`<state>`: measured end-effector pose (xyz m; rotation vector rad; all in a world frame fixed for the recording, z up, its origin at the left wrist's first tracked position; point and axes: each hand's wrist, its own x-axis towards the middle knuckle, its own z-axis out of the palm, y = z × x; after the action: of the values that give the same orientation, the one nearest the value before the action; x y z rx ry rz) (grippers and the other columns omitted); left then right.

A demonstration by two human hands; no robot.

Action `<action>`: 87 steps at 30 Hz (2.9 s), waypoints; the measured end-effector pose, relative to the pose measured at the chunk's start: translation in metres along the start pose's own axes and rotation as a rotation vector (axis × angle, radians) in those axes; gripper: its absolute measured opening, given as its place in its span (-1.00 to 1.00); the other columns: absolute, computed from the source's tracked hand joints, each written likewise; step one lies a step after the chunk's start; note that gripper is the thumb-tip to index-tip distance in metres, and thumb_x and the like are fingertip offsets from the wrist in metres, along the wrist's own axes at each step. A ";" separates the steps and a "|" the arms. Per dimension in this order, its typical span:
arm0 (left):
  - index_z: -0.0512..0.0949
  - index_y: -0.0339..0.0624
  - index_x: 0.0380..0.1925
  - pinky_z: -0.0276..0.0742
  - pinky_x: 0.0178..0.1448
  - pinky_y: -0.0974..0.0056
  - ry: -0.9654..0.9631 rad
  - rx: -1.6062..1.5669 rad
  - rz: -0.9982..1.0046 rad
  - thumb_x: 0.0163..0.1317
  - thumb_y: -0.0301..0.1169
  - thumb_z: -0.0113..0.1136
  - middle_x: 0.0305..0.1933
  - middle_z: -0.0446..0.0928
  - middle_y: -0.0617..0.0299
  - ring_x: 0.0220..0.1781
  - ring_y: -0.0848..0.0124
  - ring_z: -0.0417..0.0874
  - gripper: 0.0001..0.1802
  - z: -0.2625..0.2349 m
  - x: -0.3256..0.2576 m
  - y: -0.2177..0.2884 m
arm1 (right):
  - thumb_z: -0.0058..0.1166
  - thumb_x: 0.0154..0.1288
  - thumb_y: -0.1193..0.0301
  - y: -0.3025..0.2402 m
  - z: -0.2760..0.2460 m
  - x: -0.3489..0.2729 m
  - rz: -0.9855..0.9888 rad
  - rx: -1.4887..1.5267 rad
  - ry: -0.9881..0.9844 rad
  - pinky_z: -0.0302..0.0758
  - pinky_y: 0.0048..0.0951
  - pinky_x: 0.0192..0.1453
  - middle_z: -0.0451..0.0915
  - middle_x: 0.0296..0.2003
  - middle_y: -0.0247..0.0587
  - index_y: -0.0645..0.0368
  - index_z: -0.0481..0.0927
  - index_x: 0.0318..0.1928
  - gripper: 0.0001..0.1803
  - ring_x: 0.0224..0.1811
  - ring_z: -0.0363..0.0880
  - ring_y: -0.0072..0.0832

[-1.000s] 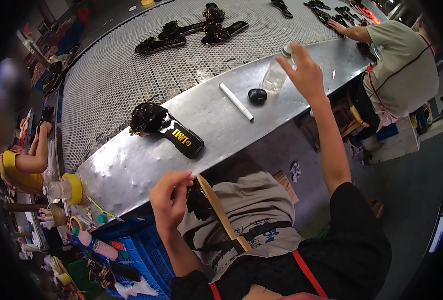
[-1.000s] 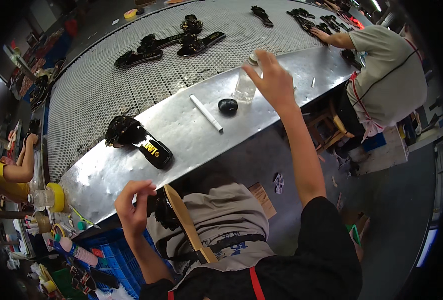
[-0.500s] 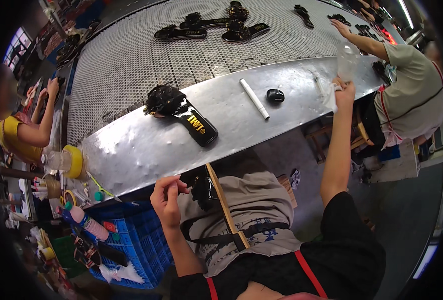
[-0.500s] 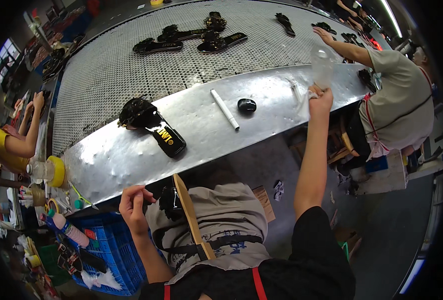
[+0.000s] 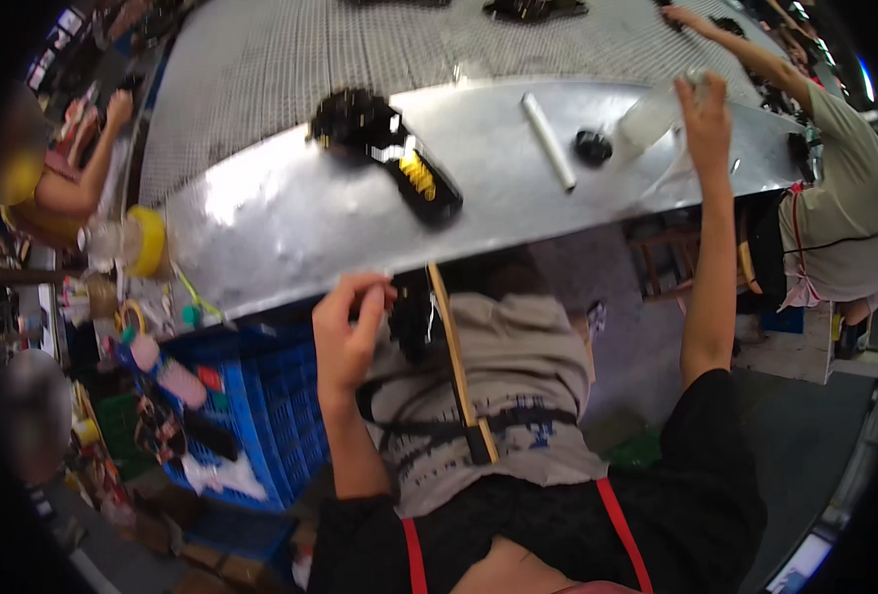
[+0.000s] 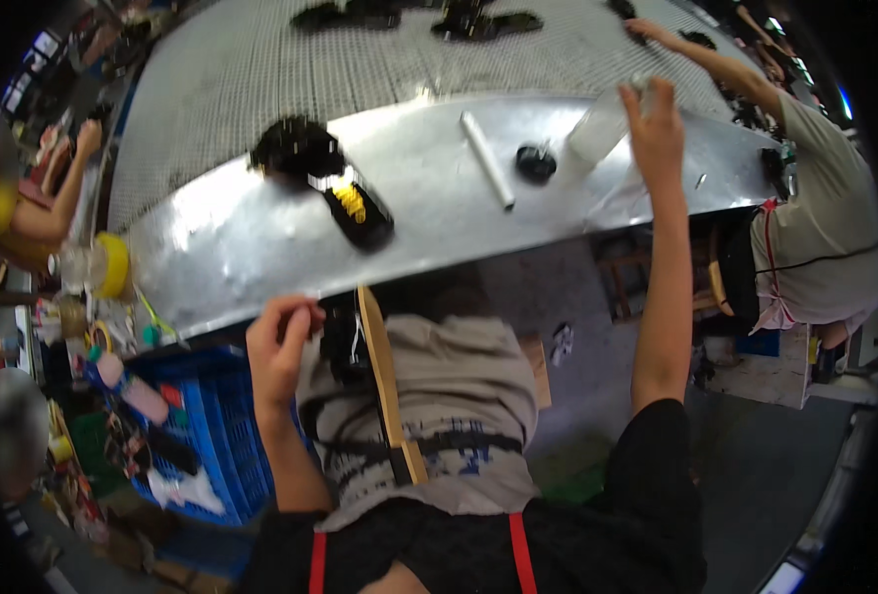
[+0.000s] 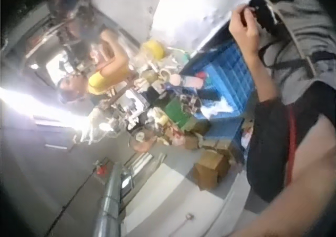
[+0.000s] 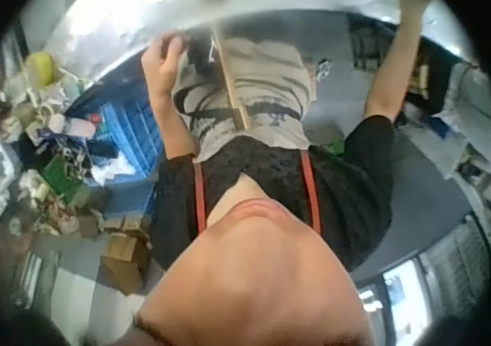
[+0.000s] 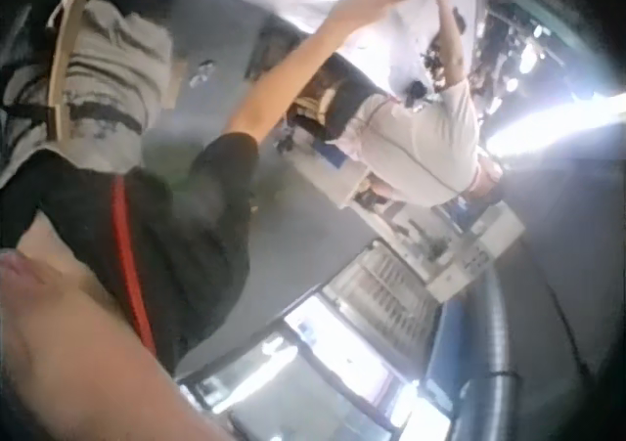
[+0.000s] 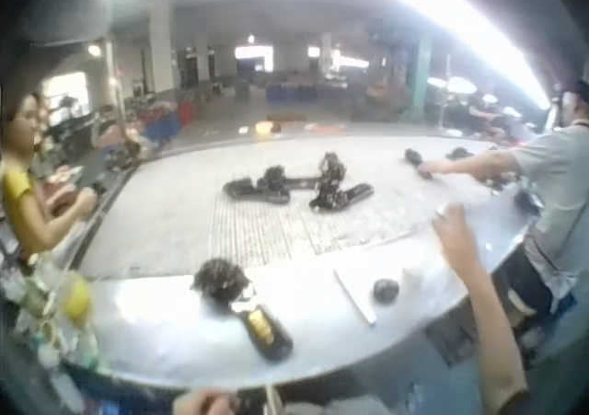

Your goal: Cleaning and inspecting shoe soles and uppers at a manufacturing conveyor belt.

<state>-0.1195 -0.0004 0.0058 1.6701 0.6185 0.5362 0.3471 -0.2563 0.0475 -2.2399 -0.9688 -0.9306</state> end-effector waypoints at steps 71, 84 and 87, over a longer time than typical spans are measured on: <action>0.55 -0.26 -0.29 0.29 -0.60 0.40 -0.549 -0.140 -0.442 0.51 -0.33 0.04 -0.75 0.42 0.33 -0.74 0.57 0.43 -0.76 0.011 -0.054 0.007 | 0.21 0.08 0.64 -0.268 -0.078 -0.158 -0.116 1.162 -1.187 0.57 -0.36 -0.33 0.61 -0.33 -0.30 0.07 0.71 -0.05 -0.61 -0.39 0.65 -0.28; 0.55 -0.26 -0.29 0.28 -0.60 0.40 -0.565 -0.160 -0.449 0.52 -0.30 0.03 -0.72 0.42 0.35 -0.72 0.60 0.41 -0.73 0.011 -0.051 0.006 | 0.28 -0.03 0.47 -0.263 -0.068 -0.154 -0.542 1.132 -1.021 0.50 -0.45 -0.46 0.68 -0.29 -0.23 0.11 0.76 -0.12 -0.64 -0.45 0.65 -0.40; 0.55 -0.27 -0.28 0.29 -0.59 0.41 -0.576 -0.166 -0.432 0.54 -0.28 0.01 -0.72 0.42 0.36 -0.71 0.60 0.40 -0.71 0.011 -0.052 0.000 | 0.31 -0.09 0.44 -0.259 -0.052 -0.152 -0.586 1.024 -0.829 0.43 -0.45 -0.53 0.65 -0.32 -0.28 0.14 0.75 -0.16 -0.64 -0.50 0.57 -0.46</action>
<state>-0.1515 -0.0432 0.0033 1.3855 0.4687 -0.2009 0.0498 -0.1970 0.0137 -1.3779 -1.9406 0.3958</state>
